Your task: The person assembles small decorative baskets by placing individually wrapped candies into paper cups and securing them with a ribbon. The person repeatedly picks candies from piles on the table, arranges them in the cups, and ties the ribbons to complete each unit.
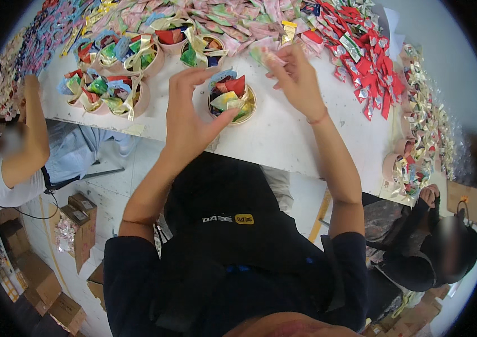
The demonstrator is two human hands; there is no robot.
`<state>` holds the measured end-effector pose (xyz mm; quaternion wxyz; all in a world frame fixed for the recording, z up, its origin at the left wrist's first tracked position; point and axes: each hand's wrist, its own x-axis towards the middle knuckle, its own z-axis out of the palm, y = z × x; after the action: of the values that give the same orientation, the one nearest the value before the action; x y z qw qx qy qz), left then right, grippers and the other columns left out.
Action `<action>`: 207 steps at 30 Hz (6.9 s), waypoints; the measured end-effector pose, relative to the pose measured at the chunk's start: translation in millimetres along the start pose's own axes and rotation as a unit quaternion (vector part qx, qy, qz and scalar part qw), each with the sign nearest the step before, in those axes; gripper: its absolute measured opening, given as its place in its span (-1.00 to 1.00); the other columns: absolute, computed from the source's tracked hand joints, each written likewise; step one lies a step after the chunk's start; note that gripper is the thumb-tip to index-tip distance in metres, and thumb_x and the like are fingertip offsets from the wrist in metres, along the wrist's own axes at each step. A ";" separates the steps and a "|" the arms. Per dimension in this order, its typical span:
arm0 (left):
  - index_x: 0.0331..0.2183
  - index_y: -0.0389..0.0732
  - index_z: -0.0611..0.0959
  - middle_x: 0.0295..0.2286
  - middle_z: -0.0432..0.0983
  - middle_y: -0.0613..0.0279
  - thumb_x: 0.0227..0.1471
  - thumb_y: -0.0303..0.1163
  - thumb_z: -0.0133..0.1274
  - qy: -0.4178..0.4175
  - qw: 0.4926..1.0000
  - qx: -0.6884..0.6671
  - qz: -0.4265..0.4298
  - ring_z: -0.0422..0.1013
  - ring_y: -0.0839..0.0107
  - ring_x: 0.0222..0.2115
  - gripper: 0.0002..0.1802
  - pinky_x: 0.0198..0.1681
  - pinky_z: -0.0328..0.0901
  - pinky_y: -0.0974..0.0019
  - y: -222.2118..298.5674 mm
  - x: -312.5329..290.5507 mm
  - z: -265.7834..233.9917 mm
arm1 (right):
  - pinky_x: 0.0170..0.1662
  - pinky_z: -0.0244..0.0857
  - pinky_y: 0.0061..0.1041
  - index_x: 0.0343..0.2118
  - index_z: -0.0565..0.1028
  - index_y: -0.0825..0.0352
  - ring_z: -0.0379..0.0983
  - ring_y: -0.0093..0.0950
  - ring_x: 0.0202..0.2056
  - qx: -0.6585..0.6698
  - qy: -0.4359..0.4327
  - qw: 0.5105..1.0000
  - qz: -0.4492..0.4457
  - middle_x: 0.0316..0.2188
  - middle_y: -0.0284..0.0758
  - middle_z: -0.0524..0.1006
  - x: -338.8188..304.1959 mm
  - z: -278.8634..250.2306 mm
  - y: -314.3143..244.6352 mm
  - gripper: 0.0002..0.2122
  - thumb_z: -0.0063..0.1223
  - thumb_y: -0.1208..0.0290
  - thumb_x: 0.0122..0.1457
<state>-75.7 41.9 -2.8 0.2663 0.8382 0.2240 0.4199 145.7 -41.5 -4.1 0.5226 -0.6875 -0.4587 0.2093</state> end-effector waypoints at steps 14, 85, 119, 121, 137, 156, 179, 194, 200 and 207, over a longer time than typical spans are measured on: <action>-0.23 -0.07 0.56 -0.16 0.48 0.29 -0.21 -0.44 0.25 -0.061 0.998 0.015 0.008 0.48 0.20 -0.21 -0.61 -0.26 0.40 0.23 -3.6 7.2 13.7 | -0.19 0.38 -0.42 -0.25 0.60 0.30 0.49 -0.32 -0.32 -0.195 -0.181 0.929 -0.256 -0.31 -0.28 0.59 -34.9 0.4 -39.2 -0.84 0.18 0.55 0.08; -0.42 -0.15 0.53 -0.36 0.42 0.13 -0.26 -0.38 0.36 -0.173 0.982 -0.063 0.052 0.34 0.07 -0.21 -0.67 -0.15 0.26 0.12 -18.4 23.7 20.1 | -0.26 0.39 -0.32 -0.33 0.49 0.35 0.52 -0.21 -0.34 -0.220 -0.282 0.920 -0.161 -0.45 -0.19 0.54 -12.6 -3.5 -36.2 -0.85 0.16 0.59 0.00; -0.39 -0.12 0.55 -0.32 0.44 0.23 -0.30 -0.47 0.35 -0.187 0.980 -0.054 0.034 0.32 0.14 -0.22 -0.65 -0.14 0.24 0.18 -15.3 31.2 21.4 | -0.39 0.42 -0.67 -0.20 0.58 0.42 0.50 -0.71 -0.43 0.086 -0.191 0.975 0.071 -0.42 -0.39 0.59 -37.5 -25.5 -40.1 -0.81 0.24 0.52 0.13; -0.39 -0.12 0.55 -0.32 0.43 0.22 -0.32 -0.50 0.34 -0.194 0.979 -0.050 0.032 0.32 0.14 -0.20 -0.64 -0.12 0.24 0.16 -17.0 29.5 21.9 | -0.41 0.40 -0.67 -0.20 0.57 0.43 0.49 -0.73 -0.44 0.089 -0.178 0.978 0.059 -0.43 -0.41 0.59 -43.6 -16.6 -36.8 -0.82 0.23 0.51 0.14; -0.29 -0.24 0.59 -0.31 0.49 0.10 -0.19 -0.66 0.07 -0.246 0.962 -0.119 -0.007 0.40 0.09 -0.19 -0.70 -0.08 0.28 0.18 -22.6 35.7 7.3 | -0.19 0.40 -0.26 -0.31 0.55 0.34 0.47 -0.19 -0.18 -0.271 -0.291 0.889 -0.225 -0.28 -0.19 0.52 -10.8 3.5 -46.0 -0.84 0.15 0.51 0.00; -0.29 -0.19 0.60 -0.28 0.45 0.14 -0.31 -0.53 0.37 -0.235 0.967 -0.101 0.012 0.34 0.10 -0.16 -0.58 -0.06 0.25 0.16 -13.6 37.7 12.1 | 0.02 0.36 -0.15 0.01 0.51 0.21 0.50 -0.06 -0.11 -0.492 0.309 0.814 -0.013 -0.12 -0.03 0.55 276.4 -240.5 135.6 -0.57 0.21 0.30 0.01; -0.25 -0.20 0.60 -0.26 0.49 0.13 -0.23 -0.61 0.14 -0.249 0.962 -0.111 0.032 0.37 0.10 -0.13 -0.64 -0.03 0.25 0.15 -33.2 42.6 8.4 | -0.31 0.45 -0.52 -0.28 0.50 0.37 0.57 -0.39 -0.31 -0.046 -0.047 0.976 -0.207 -0.26 -0.24 0.57 -40.4 13.8 -9.8 -0.83 0.25 0.57 0.08; -0.30 -0.19 0.67 -0.35 0.54 0.14 -0.18 -0.55 0.22 -0.215 0.967 -0.129 0.037 0.43 0.15 -0.25 -0.72 -0.14 0.31 0.20 -39.7 43.3 12.1 | -0.26 0.38 -0.28 -0.32 0.48 0.31 0.47 -0.23 -0.29 -0.300 -0.169 0.888 -0.305 -0.36 -0.28 0.54 -27.0 20.8 -59.0 -0.82 0.19 0.57 -0.03; -0.39 -0.15 0.70 -0.42 0.55 0.20 -0.18 -0.47 0.28 -0.203 0.973 -0.105 0.019 0.43 0.19 -0.31 -0.82 -0.24 0.30 0.21 -38.3 44.2 18.1 | -0.34 0.39 -0.29 -0.30 0.43 0.32 0.50 -0.27 -0.32 -0.205 -0.191 0.941 -0.191 -0.43 -0.32 0.54 -31.0 7.6 -45.6 -0.76 0.20 0.58 -0.06; -0.36 -0.17 0.68 -0.40 0.55 0.19 -0.17 -0.55 0.20 -0.217 0.967 -0.124 0.044 0.42 0.16 -0.30 -0.79 -0.22 0.30 0.21 -46.8 45.3 18.7 | -0.42 0.36 -0.38 -0.44 0.47 0.32 0.48 -0.32 -0.39 -0.367 -0.110 0.865 -0.325 -0.48 -0.31 0.50 -29.4 31.4 -54.5 -0.89 0.07 0.57 -0.09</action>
<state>-42.7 99.7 -15.5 0.3917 0.8786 0.0696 0.2642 84.8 -48.2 28.3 0.2172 -0.6141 -0.7544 -0.0813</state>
